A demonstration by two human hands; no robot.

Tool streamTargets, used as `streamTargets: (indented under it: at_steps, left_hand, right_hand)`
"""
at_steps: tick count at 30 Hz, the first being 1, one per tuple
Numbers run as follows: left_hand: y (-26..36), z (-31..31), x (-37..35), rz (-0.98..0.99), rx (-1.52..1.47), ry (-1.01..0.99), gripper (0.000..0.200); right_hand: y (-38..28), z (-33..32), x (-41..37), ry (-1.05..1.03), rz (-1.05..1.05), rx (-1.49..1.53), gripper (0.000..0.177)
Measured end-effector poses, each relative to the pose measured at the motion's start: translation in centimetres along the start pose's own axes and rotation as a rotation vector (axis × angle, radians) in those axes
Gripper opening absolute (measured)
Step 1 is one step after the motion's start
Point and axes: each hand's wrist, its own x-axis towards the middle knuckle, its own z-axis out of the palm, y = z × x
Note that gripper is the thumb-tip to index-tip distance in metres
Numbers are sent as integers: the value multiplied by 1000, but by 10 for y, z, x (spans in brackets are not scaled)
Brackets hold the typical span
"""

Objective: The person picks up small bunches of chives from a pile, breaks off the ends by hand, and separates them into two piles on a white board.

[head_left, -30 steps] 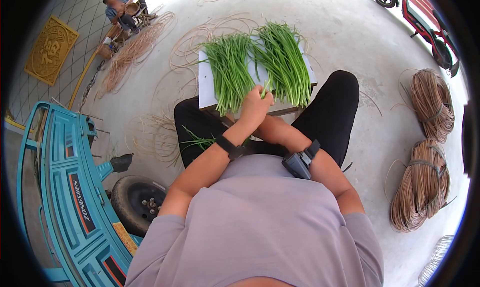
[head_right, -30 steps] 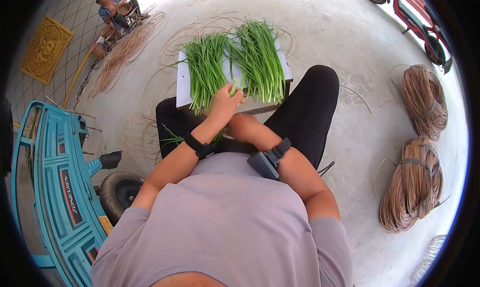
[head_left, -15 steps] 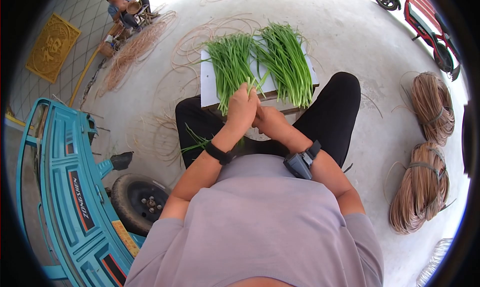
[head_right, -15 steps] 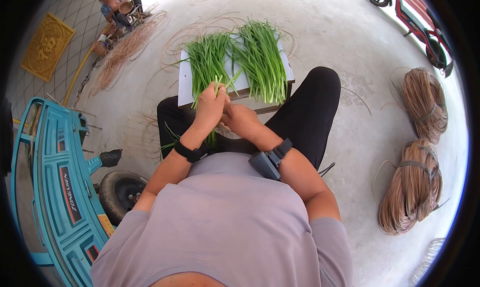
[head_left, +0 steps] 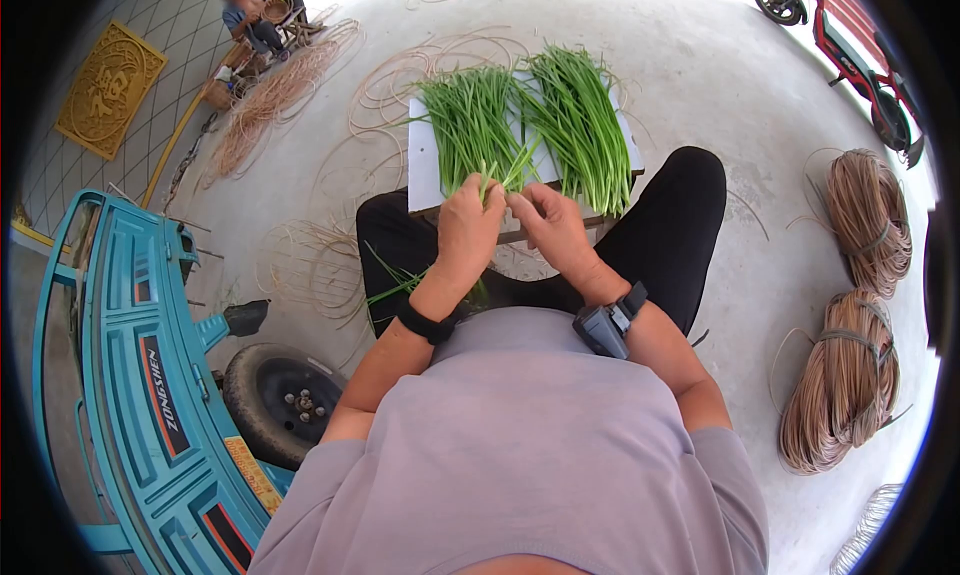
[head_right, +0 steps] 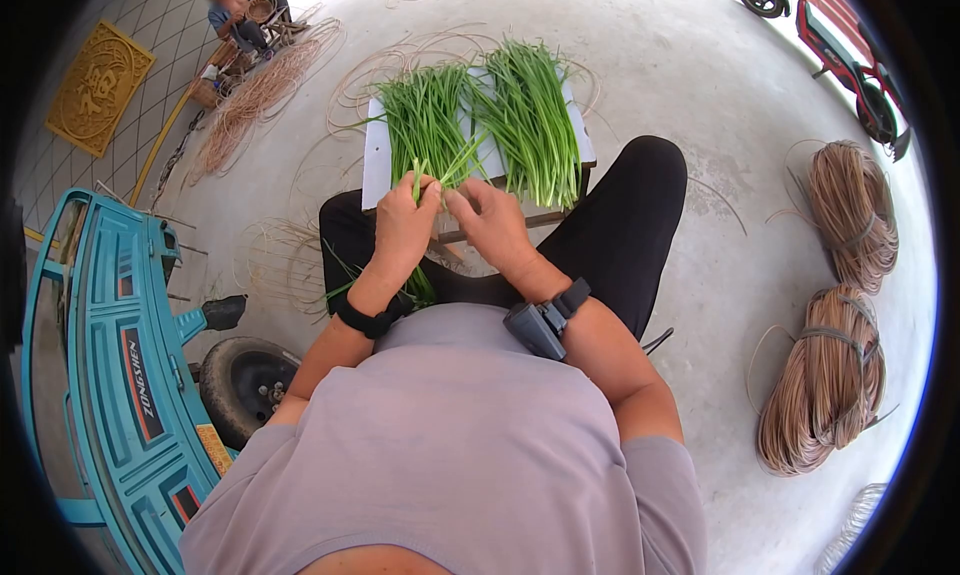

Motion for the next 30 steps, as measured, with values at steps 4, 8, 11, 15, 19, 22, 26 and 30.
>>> streamTargets:
  at_steps: [4, 8, 11, 15, 19, 22, 26, 30]
  left_hand:
    - [1, -3, -3, 17, -56, -36, 24]
    - [11, -11, -14, 60, -130, -170, 23]
    - [18, -21, -16, 117, -87, -165, 22]
    - [22, -44, -8, 61, -73, -55, 23]
    - [26, -60, -6, -30, -136, -31, 26]
    - [23, -59, -9, -78, -205, 18, 29]
    - [20, -57, -10, -157, -334, 3, 34]
    - [15, -57, -12, -202, -451, -50, 36]
  right_hand:
    - [-9, -3, 0, 203, -136, -45, 17]
    - [-16, -4, -4, 179, -204, -238, 20]
    - [-4, -1, -2, 145, -285, -350, 20]
    - [-13, -3, -5, 77, -202, -370, 19]
    - [-20, -2, -6, 84, -220, -444, 18]
    - [-21, -1, -7, 97, -233, -427, 19]
    - [-23, -3, -7, 73, -187, -330, 21]
    - [-22, -3, -7, 67, -219, -381, 22]
